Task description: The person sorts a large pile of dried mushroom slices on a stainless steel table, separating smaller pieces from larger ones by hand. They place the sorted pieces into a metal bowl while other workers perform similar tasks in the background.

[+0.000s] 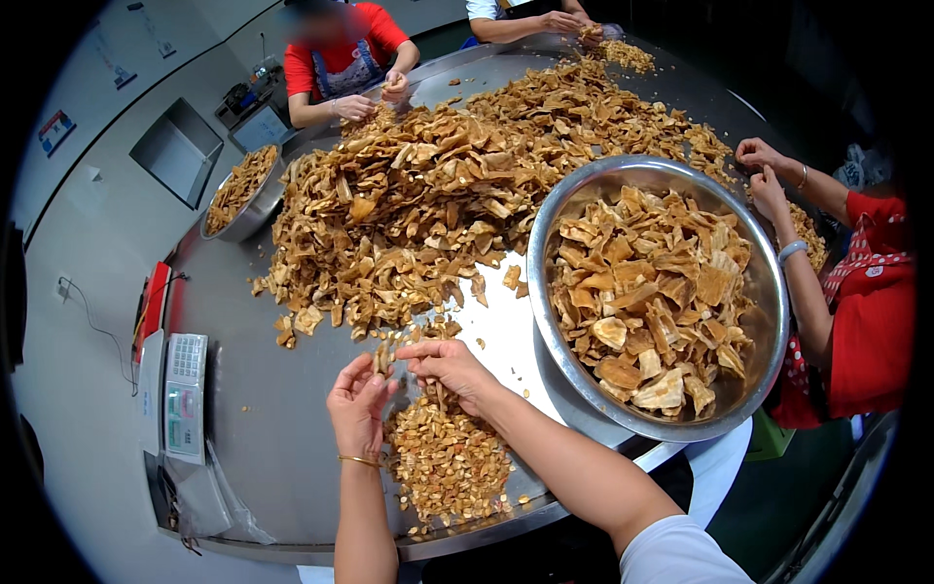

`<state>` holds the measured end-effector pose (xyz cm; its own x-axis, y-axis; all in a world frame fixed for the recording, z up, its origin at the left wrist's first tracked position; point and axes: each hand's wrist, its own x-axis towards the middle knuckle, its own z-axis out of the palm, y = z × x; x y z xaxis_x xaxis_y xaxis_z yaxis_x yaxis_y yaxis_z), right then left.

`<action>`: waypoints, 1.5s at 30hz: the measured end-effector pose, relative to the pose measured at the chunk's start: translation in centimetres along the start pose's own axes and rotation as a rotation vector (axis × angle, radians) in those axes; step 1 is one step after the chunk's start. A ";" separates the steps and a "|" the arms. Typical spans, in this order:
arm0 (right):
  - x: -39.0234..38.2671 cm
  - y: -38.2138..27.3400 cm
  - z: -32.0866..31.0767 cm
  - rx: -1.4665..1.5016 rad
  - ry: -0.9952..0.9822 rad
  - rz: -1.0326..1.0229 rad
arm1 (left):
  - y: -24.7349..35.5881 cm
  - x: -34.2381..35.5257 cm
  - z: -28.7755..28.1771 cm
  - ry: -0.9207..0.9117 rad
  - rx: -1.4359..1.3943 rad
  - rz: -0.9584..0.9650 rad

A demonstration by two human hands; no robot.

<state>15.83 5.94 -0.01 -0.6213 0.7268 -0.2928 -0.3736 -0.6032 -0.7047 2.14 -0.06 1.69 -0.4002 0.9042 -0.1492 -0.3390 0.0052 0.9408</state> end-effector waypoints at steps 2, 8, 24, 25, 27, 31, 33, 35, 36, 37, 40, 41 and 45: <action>0.0 0.0 0.2 -0.075 0.054 -0.026 | -1.3 -0.4 0.6 -0.070 0.147 0.098; 0.1 0.3 -0.3 -0.083 0.039 -0.082 | -1.2 -0.5 0.6 -0.071 -0.170 -0.116; 0.0 0.5 0.0 0.116 -0.120 0.000 | -1.3 -0.1 -0.5 0.082 -0.091 0.069; 0.0 0.5 0.0 0.133 -0.134 0.016 | -1.2 -0.2 0.0 0.129 0.041 0.189; -0.2 0.4 0.5 0.116 -0.080 0.013 | -1.2 -0.4 0.5 0.160 0.267 0.397; 0.2 1.2 0.1 0.147 0.040 0.007 | -1.8 -0.6 1.4 0.104 0.253 0.430; 0.3 1.2 -0.2 0.225 0.044 -0.009 | -1.2 0.2 1.7 0.101 -0.076 0.102; 0.3 1.0 0.0 0.332 0.055 -0.025 | -1.6 2.6 0.2 0.142 0.023 0.133; 0.5 1.1 -0.1 0.402 0.062 -0.012 | -1.5 4.0 0.1 0.215 0.123 0.183; 0.6 1.0 -0.5 0.407 0.069 -0.008 | -1.5 5.5 -0.3 0.283 0.222 0.234; 0.8 1.1 -0.7 0.422 0.084 0.017 | -3.5 11.5 -5.8 0.508 0.852 0.594; 0.7 0.7 -1.0 0.432 0.115 0.005 | -3.4 12.5 -5.4 0.503 0.929 0.570; 0.5 0.2 -1.1 0.597 0.075 0.031 | -2.3 14.1 -5.7 0.443 1.187 0.392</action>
<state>16.21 6.56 -1.06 -0.5958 0.7141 -0.3676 -0.6920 -0.6887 -0.2164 -7.53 10.26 -4.34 -0.6190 0.7177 0.3188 0.7166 0.3500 0.6034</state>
